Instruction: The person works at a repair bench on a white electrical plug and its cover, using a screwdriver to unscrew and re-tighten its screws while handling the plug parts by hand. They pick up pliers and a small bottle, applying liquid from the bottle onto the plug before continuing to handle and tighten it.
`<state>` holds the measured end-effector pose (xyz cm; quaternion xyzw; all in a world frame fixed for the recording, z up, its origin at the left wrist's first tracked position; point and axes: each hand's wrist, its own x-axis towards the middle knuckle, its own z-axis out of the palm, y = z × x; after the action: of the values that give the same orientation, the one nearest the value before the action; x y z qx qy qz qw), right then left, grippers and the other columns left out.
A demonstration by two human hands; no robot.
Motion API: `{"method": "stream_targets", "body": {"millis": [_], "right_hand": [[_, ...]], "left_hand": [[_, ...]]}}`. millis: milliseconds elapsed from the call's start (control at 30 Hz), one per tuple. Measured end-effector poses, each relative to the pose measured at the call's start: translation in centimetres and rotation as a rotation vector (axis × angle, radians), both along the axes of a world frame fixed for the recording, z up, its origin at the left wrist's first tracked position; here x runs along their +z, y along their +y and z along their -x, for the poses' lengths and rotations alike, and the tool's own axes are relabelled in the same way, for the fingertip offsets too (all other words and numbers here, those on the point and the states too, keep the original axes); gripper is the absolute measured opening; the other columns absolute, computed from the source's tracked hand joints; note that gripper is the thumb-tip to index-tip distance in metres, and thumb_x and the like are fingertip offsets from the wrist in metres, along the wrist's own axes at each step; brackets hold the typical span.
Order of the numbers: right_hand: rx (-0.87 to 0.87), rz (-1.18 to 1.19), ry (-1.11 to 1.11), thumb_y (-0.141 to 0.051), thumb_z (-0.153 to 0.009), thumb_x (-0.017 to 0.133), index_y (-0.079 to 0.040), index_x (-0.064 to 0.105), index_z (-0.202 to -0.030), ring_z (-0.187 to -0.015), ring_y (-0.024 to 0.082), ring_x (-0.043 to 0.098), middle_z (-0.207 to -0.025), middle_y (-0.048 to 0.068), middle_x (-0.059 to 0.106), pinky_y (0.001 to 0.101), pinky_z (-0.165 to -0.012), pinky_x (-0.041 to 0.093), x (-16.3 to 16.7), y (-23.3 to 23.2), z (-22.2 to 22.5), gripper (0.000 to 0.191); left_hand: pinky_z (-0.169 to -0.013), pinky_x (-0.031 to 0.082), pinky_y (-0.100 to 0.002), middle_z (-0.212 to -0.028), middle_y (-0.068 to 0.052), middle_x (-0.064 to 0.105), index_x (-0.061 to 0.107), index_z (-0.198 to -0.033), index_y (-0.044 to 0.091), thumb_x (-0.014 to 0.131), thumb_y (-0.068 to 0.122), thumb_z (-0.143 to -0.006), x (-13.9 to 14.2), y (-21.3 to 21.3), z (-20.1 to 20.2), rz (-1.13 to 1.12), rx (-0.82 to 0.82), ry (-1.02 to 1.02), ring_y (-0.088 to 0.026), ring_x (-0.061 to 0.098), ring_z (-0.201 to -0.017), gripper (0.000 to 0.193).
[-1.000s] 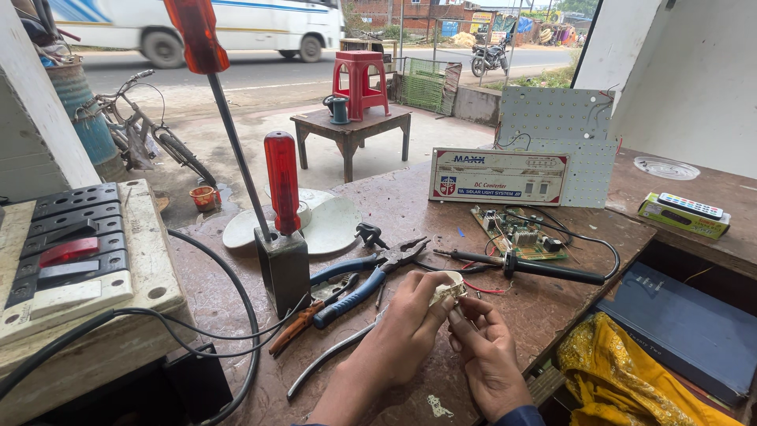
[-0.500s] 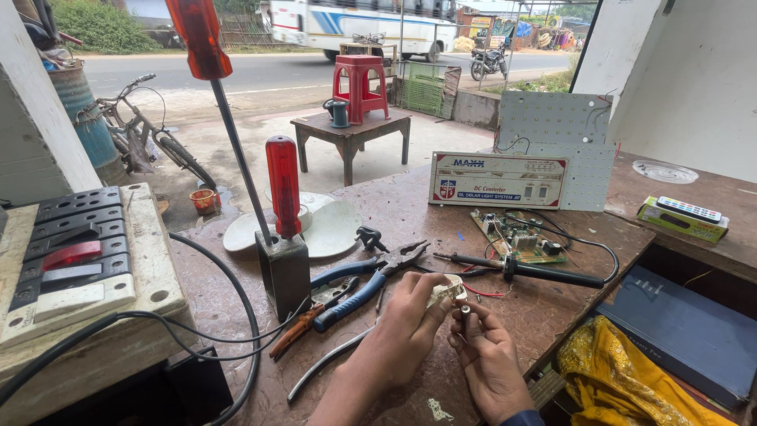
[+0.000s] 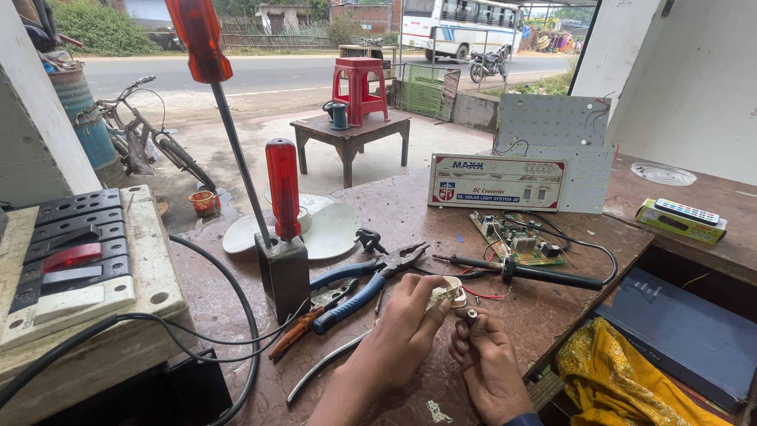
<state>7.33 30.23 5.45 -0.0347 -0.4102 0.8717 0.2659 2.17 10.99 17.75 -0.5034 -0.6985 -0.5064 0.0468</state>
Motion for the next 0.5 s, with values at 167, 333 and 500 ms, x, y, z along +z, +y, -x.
{"method": "stream_targets", "body": {"millis": [167, 333, 500], "right_hand": [[0.013, -0.042, -0.046, -0.041, -0.105, 0.050, 0.003, 0.064, -0.110, -0.058, 0.010, 0.039, -0.071, 0.000, 0.044, 0.0256, -0.050, 0.036, 0.33, -0.05, -0.49, 0.046], [0.016, -0.055, -0.067, -0.037, -0.102, 0.051, 0.000, 0.062, -0.111, -0.061, 0.011, 0.044, -0.077, 0.001, 0.052, 0.0266, -0.053, 0.041, 0.64, -0.32, -0.40, 0.039], [-0.004, -0.085, -0.063, -0.019, -0.098, 0.057, -0.004, 0.059, -0.115, -0.077, 0.016, 0.060, -0.089, 0.008, 0.062, 0.0325, -0.067, 0.052, 0.82, -0.51, -0.21, 0.023]], "left_hand": [[-0.097, 0.047, -0.045, -0.121, -0.020, 0.056, 0.053, -0.132, 0.007, 0.051, 0.024, -0.104, -0.13, 0.05, -0.05, 0.003, -0.003, -0.020, -0.037, 0.058, -0.115, 0.033], [-0.096, 0.047, -0.046, -0.121, -0.021, 0.057, 0.054, -0.132, 0.007, 0.051, 0.024, -0.104, -0.04, 0.06, 0.04, 0.006, -0.003, -0.007, -0.038, 0.058, -0.115, 0.033], [-0.097, 0.047, -0.045, -0.121, -0.021, 0.057, 0.054, -0.132, 0.007, 0.051, 0.025, -0.104, 0.14, 0.04, 0.07, -0.015, 0.006, -0.010, -0.037, 0.059, -0.116, 0.034]]}}
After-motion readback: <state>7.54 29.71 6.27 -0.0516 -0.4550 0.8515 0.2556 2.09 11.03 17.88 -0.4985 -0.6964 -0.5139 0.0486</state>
